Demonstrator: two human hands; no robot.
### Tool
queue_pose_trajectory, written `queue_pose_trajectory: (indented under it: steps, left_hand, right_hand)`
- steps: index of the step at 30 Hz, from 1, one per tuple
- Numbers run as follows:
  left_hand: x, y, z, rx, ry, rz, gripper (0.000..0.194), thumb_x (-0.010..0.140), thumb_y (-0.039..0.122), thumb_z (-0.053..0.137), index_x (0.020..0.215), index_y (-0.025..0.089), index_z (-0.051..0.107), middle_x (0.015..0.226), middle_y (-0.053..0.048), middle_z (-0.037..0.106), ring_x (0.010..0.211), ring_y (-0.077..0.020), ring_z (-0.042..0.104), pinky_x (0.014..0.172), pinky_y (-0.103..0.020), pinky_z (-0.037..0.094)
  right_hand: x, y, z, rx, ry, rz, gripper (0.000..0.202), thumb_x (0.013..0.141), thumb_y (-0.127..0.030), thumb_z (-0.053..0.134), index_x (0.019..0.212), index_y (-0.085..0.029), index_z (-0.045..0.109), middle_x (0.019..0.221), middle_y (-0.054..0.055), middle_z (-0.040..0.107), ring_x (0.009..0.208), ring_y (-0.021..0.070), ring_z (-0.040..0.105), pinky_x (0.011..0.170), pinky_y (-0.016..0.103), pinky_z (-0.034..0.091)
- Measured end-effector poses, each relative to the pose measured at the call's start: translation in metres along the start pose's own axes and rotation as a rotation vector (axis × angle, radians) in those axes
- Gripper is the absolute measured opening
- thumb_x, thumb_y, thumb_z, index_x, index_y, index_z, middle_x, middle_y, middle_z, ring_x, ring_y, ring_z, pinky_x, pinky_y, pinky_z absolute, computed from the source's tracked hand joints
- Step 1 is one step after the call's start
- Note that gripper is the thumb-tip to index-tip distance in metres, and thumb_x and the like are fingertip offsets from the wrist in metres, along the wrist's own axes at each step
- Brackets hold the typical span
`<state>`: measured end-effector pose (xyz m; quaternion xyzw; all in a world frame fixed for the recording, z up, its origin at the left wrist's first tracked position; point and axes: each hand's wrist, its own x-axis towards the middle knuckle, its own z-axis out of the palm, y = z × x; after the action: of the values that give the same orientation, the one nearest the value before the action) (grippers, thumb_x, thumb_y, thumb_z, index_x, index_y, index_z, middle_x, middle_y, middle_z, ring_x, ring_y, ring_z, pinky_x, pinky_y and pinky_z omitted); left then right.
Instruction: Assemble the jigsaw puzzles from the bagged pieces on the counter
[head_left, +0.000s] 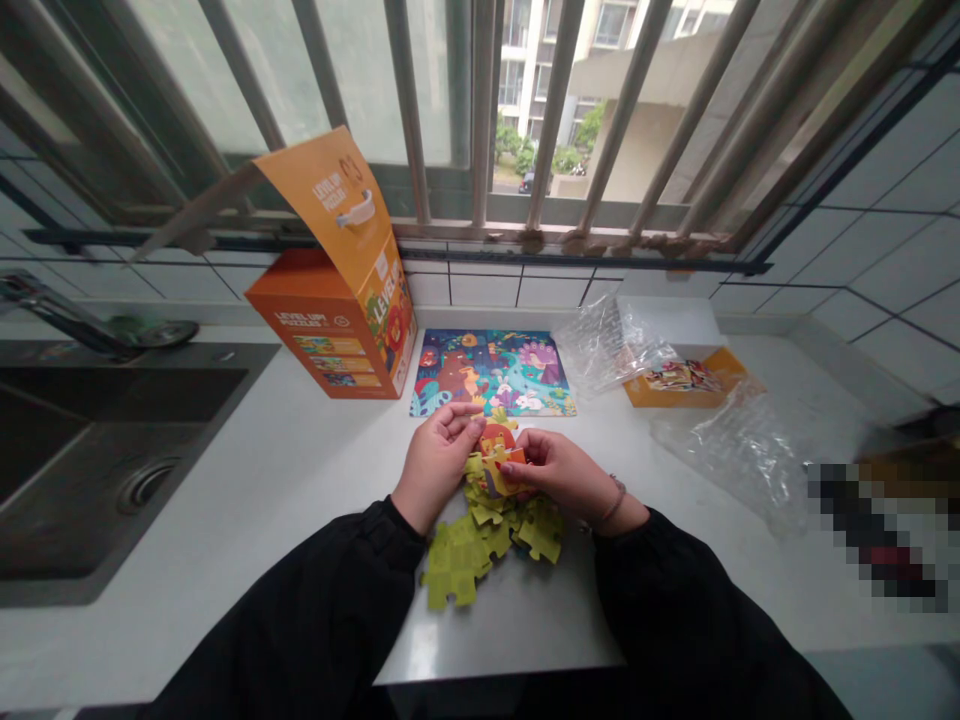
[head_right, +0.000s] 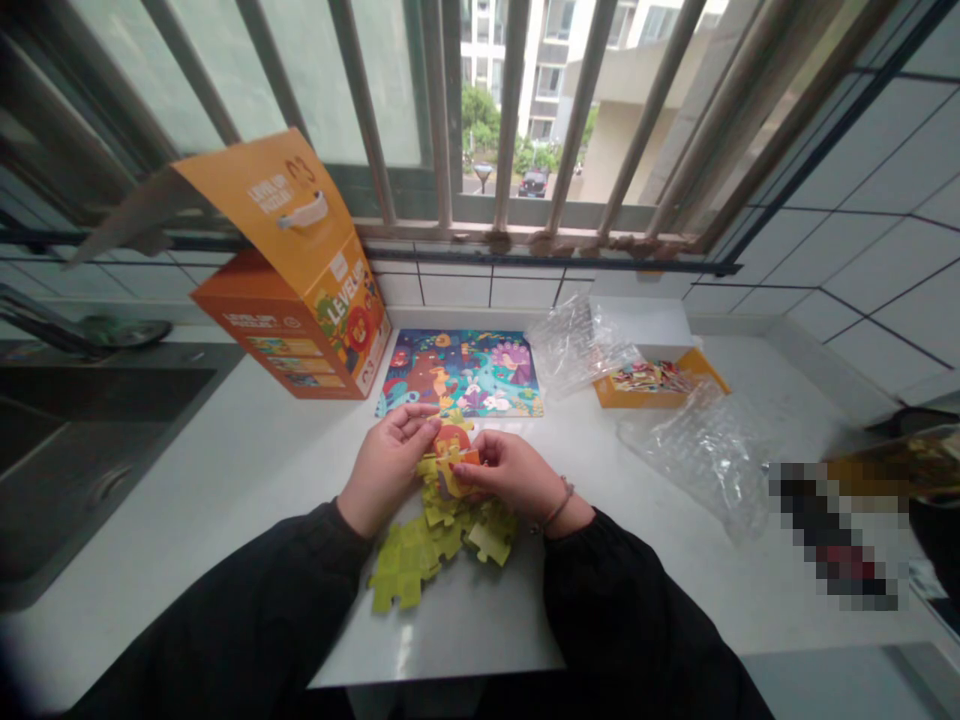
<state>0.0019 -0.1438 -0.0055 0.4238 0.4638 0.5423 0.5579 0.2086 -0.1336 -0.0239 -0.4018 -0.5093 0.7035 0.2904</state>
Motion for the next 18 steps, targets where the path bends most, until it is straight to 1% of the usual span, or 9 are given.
queue_pose_trajectory:
  steps: [5,12,15,18]
  left_hand:
    - [0.000,-0.001,0.000,0.003,-0.001,0.006,0.050,0.082,0.055,0.091,0.112,0.019,0.072,0.092,-0.006,0.082,0.080,-0.0202,0.078,0.072,-0.028,0.060]
    - [0.002,-0.003,-0.001,0.012,-0.003,0.006,0.050,0.082,0.054,0.091,0.111,0.019,0.072,0.092,-0.006,0.082,0.079,-0.0201,0.077,0.072,-0.029,0.060]
    - [0.002,-0.003,-0.002,0.021,0.014,0.015,0.048,0.084,0.054,0.089,0.112,0.019,0.072,0.089,-0.005,0.080,0.076,-0.0189,0.076,0.070,-0.028,0.059]
    - [0.003,-0.002,-0.003,0.032,0.045,0.032,0.048,0.085,0.053,0.089,0.113,0.019,0.071,0.087,-0.004,0.079,0.073,-0.0172,0.073,0.069,-0.027,0.058]
  right_hand:
    - [0.000,-0.001,0.000,-0.009,-0.008,0.005,0.061,0.068,-0.062,0.098,0.089,-0.022,0.057,0.084,-0.002,0.072,0.071,0.0149,0.069,0.061,0.027,0.058]
    - [-0.002,-0.003,0.002,0.010,-0.028,0.015,0.062,0.067,-0.061,0.099,0.089,-0.022,0.057,0.084,-0.002,0.073,0.071,0.0150,0.070,0.062,0.028,0.058]
    - [-0.004,-0.007,0.000,0.000,-0.056,-0.006,0.059,0.068,-0.058,0.099,0.094,-0.022,0.062,0.084,-0.002,0.074,0.070,0.0151,0.069,0.062,0.027,0.056]
    - [-0.006,-0.011,-0.003,-0.060,-0.036,-0.062,0.053,0.072,-0.057,0.097,0.097,-0.020,0.069,0.088,0.000,0.076,0.074,0.0158,0.069,0.067,0.028,0.054]
